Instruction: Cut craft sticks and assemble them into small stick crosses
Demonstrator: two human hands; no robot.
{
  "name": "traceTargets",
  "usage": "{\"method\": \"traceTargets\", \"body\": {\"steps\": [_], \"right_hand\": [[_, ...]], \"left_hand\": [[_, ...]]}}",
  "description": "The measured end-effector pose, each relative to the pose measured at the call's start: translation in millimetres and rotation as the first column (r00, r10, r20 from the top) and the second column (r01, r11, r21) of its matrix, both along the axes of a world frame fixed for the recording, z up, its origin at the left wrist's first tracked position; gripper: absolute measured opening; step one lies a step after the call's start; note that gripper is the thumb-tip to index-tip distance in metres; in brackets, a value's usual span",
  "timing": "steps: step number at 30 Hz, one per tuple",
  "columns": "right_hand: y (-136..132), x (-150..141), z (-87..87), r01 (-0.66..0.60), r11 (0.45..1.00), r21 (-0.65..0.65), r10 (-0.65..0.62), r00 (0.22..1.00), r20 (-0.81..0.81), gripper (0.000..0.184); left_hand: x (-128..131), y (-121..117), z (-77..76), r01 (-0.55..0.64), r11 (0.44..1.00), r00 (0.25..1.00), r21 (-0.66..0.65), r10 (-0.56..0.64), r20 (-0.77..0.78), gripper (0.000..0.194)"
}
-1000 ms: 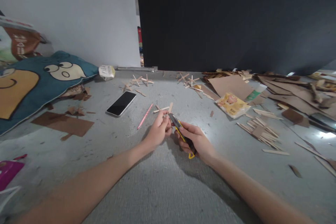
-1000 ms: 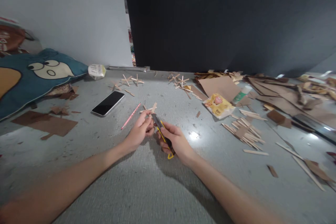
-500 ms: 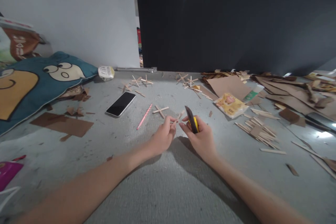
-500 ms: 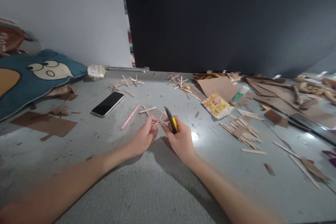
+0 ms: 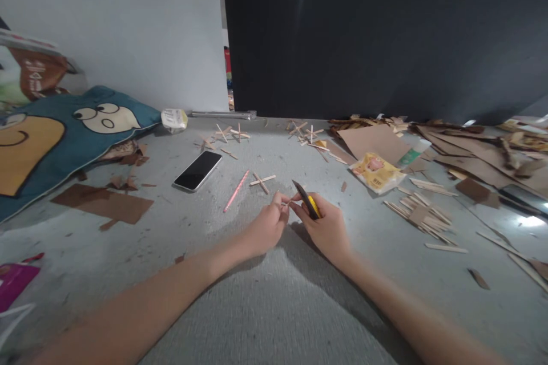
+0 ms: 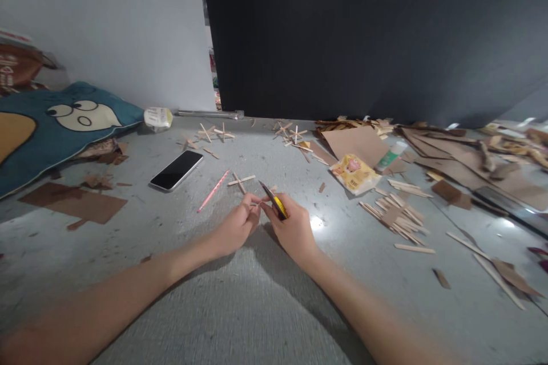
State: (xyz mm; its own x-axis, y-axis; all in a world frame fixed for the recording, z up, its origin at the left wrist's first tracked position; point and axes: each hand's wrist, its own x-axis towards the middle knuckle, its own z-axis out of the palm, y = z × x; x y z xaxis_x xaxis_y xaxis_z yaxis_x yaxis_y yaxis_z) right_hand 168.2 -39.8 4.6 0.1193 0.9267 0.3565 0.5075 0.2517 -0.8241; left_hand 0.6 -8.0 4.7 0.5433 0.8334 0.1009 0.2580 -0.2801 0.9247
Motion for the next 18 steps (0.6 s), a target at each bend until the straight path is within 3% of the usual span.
{"method": "traceTargets", "body": {"steps": [8,18], "right_hand": [[1.7,1.1,0.9,-0.003,1.0,0.002,0.003,1.0,0.019,0.021],[6.0,3.0,0.3,-0.032,0.999,-0.037,0.033,0.999,0.029,0.03]], "left_hand": [[1.5,0.1,-2.3,-0.009,1.0,1.0,0.029,0.009,0.021,0.032],[1.3,-0.8,-2.3,-0.029,0.999,0.998,0.018,0.028,0.063,0.02]]}}
